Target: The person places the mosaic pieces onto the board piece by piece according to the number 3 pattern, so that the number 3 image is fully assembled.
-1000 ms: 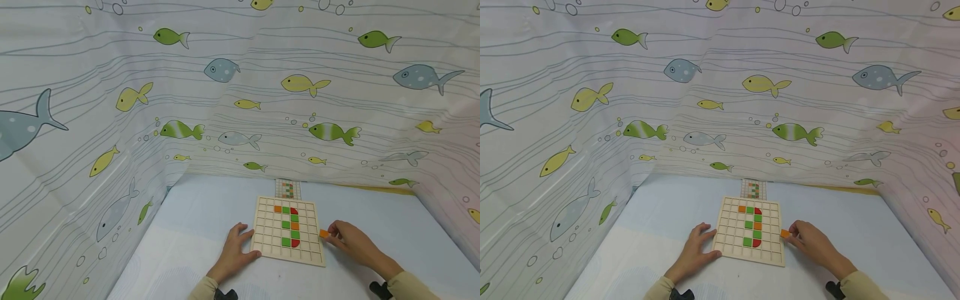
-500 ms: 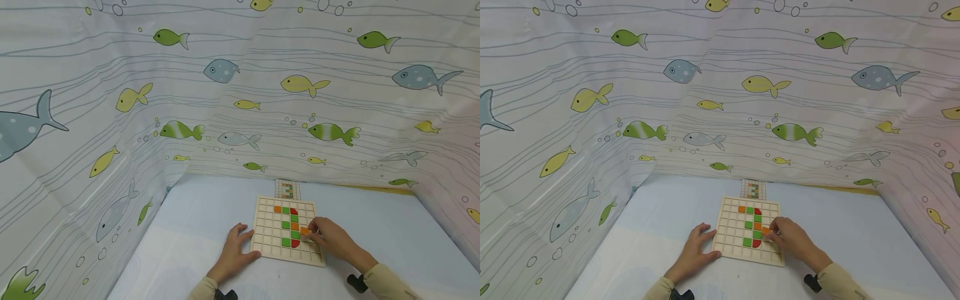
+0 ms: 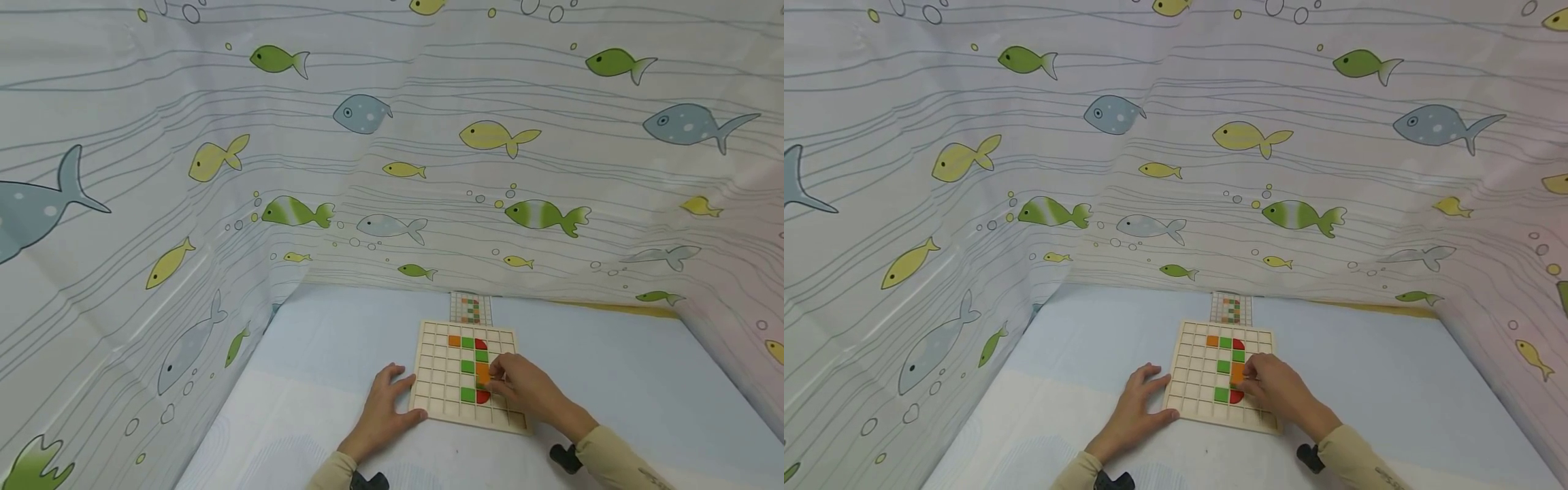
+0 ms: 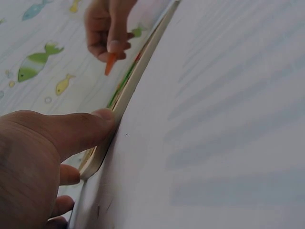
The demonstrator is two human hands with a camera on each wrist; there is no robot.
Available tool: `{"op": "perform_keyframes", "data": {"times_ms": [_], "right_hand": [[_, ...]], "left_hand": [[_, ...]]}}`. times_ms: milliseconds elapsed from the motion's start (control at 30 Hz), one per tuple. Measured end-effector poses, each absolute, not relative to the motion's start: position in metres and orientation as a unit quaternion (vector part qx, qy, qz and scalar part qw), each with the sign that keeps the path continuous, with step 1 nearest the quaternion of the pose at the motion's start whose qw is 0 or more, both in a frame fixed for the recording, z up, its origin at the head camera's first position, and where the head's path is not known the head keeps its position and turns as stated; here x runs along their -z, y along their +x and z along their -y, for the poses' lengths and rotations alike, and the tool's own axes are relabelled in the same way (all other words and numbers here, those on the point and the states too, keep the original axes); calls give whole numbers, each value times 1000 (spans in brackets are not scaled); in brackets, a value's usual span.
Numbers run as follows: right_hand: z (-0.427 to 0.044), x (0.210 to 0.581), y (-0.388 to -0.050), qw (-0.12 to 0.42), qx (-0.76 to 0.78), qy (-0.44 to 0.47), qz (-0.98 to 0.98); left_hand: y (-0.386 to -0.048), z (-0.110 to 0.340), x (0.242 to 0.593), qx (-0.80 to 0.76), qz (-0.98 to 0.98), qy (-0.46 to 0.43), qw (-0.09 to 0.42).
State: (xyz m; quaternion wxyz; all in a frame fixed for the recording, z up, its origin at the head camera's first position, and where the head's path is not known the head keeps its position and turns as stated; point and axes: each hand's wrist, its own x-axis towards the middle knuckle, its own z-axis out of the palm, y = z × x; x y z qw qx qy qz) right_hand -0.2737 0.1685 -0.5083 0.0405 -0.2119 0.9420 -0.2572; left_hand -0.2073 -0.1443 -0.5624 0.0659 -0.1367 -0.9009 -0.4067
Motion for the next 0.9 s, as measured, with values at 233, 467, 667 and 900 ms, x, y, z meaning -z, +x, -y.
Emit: {"op": "perform_keyframes", "data": {"times_ms": [233, 467, 667, 900], "right_hand": [[-155, 513, -274, 43, 262, -225, -937], [-141, 517, -269, 40, 243, -242, -939], [-132, 519, -266, 43, 263, -244, -933], [-127, 523, -265, 41, 264, -243, -933]], "left_hand": [[-208, 144, 563, 405, 901, -137, 68], [-208, 144, 564, 408, 899, -140, 69], [-209, 145, 566, 403, 902, -139, 72], [-209, 144, 567, 401, 903, -135, 70]]}}
